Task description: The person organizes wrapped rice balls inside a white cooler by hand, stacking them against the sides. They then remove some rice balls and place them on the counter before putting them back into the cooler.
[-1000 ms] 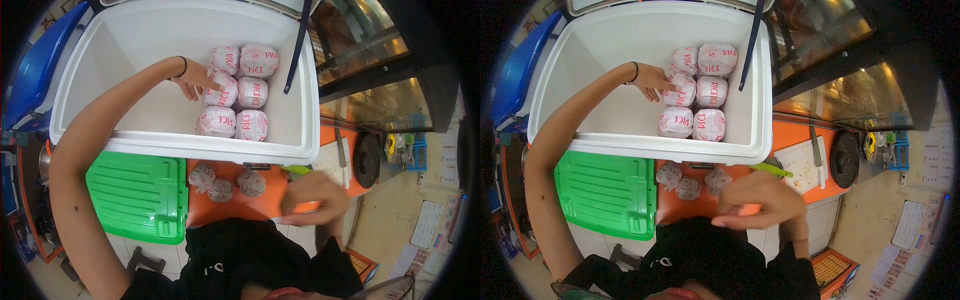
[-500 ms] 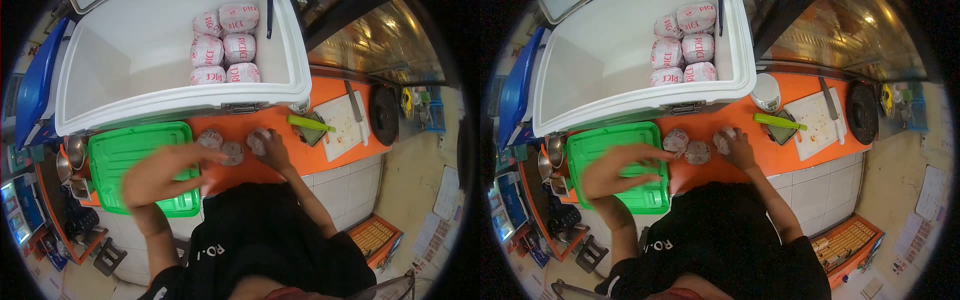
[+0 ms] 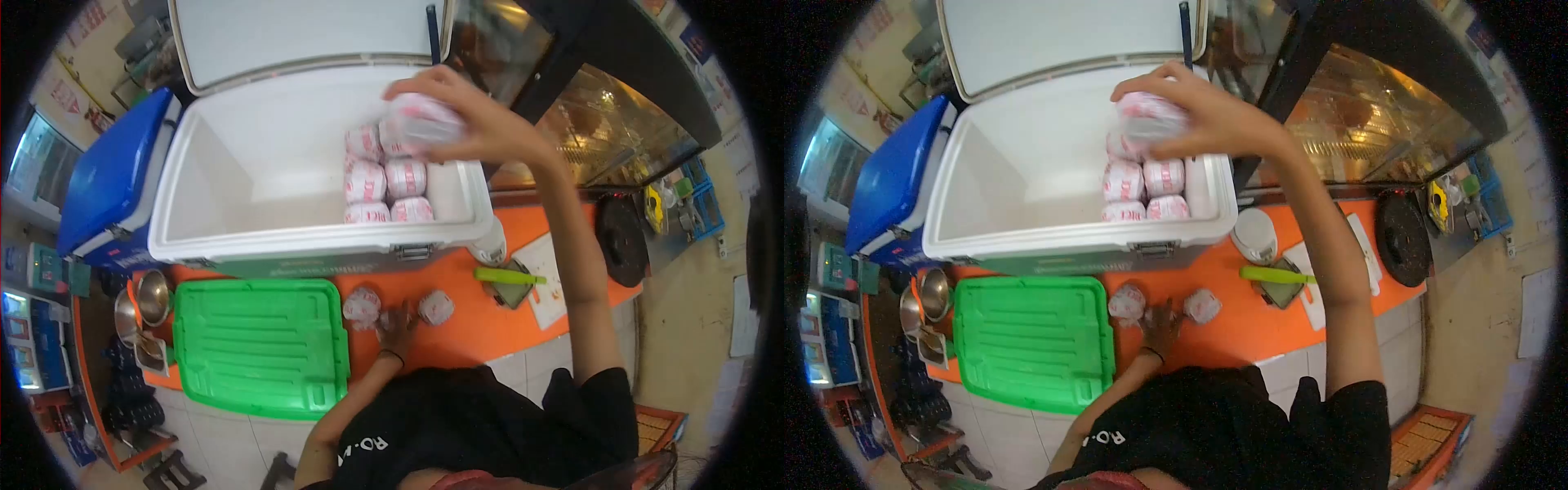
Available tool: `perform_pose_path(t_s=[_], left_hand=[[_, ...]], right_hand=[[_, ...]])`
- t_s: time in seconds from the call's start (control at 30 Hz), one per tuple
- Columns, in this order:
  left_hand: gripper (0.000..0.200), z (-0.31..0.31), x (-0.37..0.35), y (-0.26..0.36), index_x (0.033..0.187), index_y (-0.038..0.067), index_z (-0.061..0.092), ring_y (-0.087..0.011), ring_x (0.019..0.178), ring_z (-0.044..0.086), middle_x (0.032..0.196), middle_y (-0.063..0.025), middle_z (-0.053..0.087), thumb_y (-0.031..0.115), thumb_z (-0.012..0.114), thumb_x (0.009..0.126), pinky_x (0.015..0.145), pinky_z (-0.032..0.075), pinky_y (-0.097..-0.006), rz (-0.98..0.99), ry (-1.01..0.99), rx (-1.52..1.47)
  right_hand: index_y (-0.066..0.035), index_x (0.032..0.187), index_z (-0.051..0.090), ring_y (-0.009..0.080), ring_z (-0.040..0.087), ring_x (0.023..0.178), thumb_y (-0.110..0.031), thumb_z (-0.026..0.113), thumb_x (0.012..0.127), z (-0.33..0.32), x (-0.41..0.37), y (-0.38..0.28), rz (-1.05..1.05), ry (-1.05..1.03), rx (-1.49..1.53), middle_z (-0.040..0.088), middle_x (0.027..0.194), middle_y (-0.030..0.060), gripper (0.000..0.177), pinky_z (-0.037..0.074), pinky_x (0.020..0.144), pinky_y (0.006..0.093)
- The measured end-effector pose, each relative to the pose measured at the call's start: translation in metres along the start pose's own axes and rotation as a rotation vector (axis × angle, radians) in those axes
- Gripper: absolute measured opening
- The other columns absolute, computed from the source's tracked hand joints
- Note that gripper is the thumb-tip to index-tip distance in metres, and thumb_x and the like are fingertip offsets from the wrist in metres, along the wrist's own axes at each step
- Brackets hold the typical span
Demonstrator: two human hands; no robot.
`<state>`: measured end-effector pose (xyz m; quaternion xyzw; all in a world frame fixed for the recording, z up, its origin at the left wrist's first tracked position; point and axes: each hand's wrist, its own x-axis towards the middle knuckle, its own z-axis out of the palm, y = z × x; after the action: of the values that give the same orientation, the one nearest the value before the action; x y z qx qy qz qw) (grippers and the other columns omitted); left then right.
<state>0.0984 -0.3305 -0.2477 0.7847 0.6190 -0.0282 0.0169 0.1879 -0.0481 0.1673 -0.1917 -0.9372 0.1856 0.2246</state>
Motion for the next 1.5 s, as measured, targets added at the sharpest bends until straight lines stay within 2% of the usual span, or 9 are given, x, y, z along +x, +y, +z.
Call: perform_pose_path(t_s=[0.17, 0.4, 0.6, 0.7, 0.8, 0.93, 1.17, 1.27, 1.5], left_hand=[[0.044, -0.03, 0.014, -0.014, 0.122, 0.021, 0.05, -0.0317, 0.122, 0.039, 0.131, -0.0137, 0.042, 0.035, 0.059, 0.08, 0.086, 0.041, -0.0584, -0.087, -0.239, -0.251], [0.065, -0.109, 0.0, -0.055, 0.12, 0.007, 0.047, -0.0268, 0.101, 0.057, 0.118, -0.0143, 0.052, 0.026, 0.074, 0.064, 0.089, 0.044, -0.0443, 0.162, -0.479, -0.767], [0.077, -0.152, -0.025, -0.079, 0.13, 0.006, 0.039, -0.022, 0.106, 0.053, 0.119, -0.0095, 0.049, 0.013, 0.077, 0.063, 0.091, 0.042, -0.0357, 0.016, -0.407, -1.836], [0.078, -0.225, -0.016, -0.084, 0.131, 0.005, 0.037, -0.0211, 0.109, 0.049, 0.123, -0.0109, 0.047, 0.009, 0.077, 0.064, 0.094, 0.04, -0.0352, 0.025, -0.506, -2.035], [0.082, -0.297, 0.003, -0.112, 0.132, 0.005, 0.037, -0.019, 0.105, 0.051, 0.12, -0.0101, 0.048, 0.01, 0.08, 0.063, 0.094, 0.04, -0.0377, 0.461, -0.166, -1.718], [0.058, -0.401, 0.066, -0.109, 0.131, 0.01, 0.037, -0.0126, 0.085, 0.058, 0.104, -0.0061, 0.055, 0.013, 0.062, 0.079, 0.066, 0.051, -0.0245, 0.027, 0.108, -1.31], [0.105, -0.316, 0.218, -0.13, 0.137, 0.003, 0.022, -0.0228, 0.098, 0.059, 0.111, -0.017, 0.054, 0.053, 0.077, 0.063, 0.071, 0.053, -0.0304, -0.463, -0.221, -1.166], [0.091, -0.251, 0.241, -0.155, 0.129, 0.006, 0.037, -0.0345, 0.115, 0.051, 0.124, -0.0245, 0.049, 0.046, 0.081, 0.06, 0.096, 0.042, -0.0384, -0.168, -0.116, -0.778], [0.085, -0.286, 0.227, -0.167, 0.135, 0.012, 0.019, -0.0324, 0.113, 0.054, 0.129, -0.0274, 0.044, 0.016, 0.077, 0.073, 0.087, 0.051, -0.0369, 0.118, -0.323, -0.701]], right_hand=[[-0.022, 0.127, 0.05, 0.0355, 0.05, 0.114, -0.027, 0.073, 0.065, 0.051, 0.065, 0.051, 0.45, -0.323, -0.547, 0.041, 0.129, 0.0201, 0.066, 0.047, 0.086, 0.0449], [-0.016, 0.132, 0.047, 0.0343, 0.037, 0.126, -0.031, 0.071, 0.071, 0.094, 0.035, 0.108, 0.253, -0.293, -0.799, 0.039, 0.138, 0.0162, 0.068, 0.035, 0.096, 0.0532], [-0.006, 0.106, 0.059, 0.0289, 0.059, 0.09, -0.02, 0.062, 0.084, 0.043, -0.067, -0.03, -0.029, 0.643, -0.185, 0.059, 0.098, 0.0134, 0.027, 0.048, 0.075, 0.0373], [0.001, 0.097, 0.06, 0.0251, 0.056, 0.068, -0.002, 0.061, 0.08, 0.127, -0.164, -0.054, 0.364, 0.867, 0.262, 0.059, 0.085, 0.014, 0.018, 0.046, 0.063, 0.0315], [-0.01, 0.116, 0.056, 0.0305, 0.052, 0.1, -0.021, 0.07, 0.073, 0.245, -0.247, -0.027, 0.603, 0.221, -0.011, 0.052, 0.115, 0.0168, 0.047, 0.046, 0.079, 0.0441], [-0.024, 0.128, 0.05, 0.0372, 0.038, 0.117, -0.028, 0.071, 0.07, 0.301, -0.28, -0.03, 0.708, -0.107, -0.191, 0.038, 0.131, 0.0164, 0.062, 0.038, 0.089, 0.0508], [-0.023, 0.119, 0.055, 0.0384, 0.044, 0.109, -0.028, 0.075, 0.063, 0.316, -0.277, -0.008, 0.758, -0.083, -0.261, 0.039, 0.128, 0.0153, 0.059, 0.042, 0.085, 0.0527], [-0.02, 0.119, 0.054, 0.0357, 0.046, 0.108, -0.026, 0.074, 0.065, 0.303, -0.283, -0.004, 0.86, -0.109, -0.104, 0.043, 0.125, 0.0162, 0.058, 0.043, 0.086, 0.0505], [-0.008, 0.126, 0.044, 0.0288, 0.056, 0.104, -0.029, 0.071, 0.069, 0.151, -0.264, -0.022, 0.677, 0.137, 1.69, 0.051, 0.118, 0.017, 0.066, 0.048, 0.086, 0.0357]])
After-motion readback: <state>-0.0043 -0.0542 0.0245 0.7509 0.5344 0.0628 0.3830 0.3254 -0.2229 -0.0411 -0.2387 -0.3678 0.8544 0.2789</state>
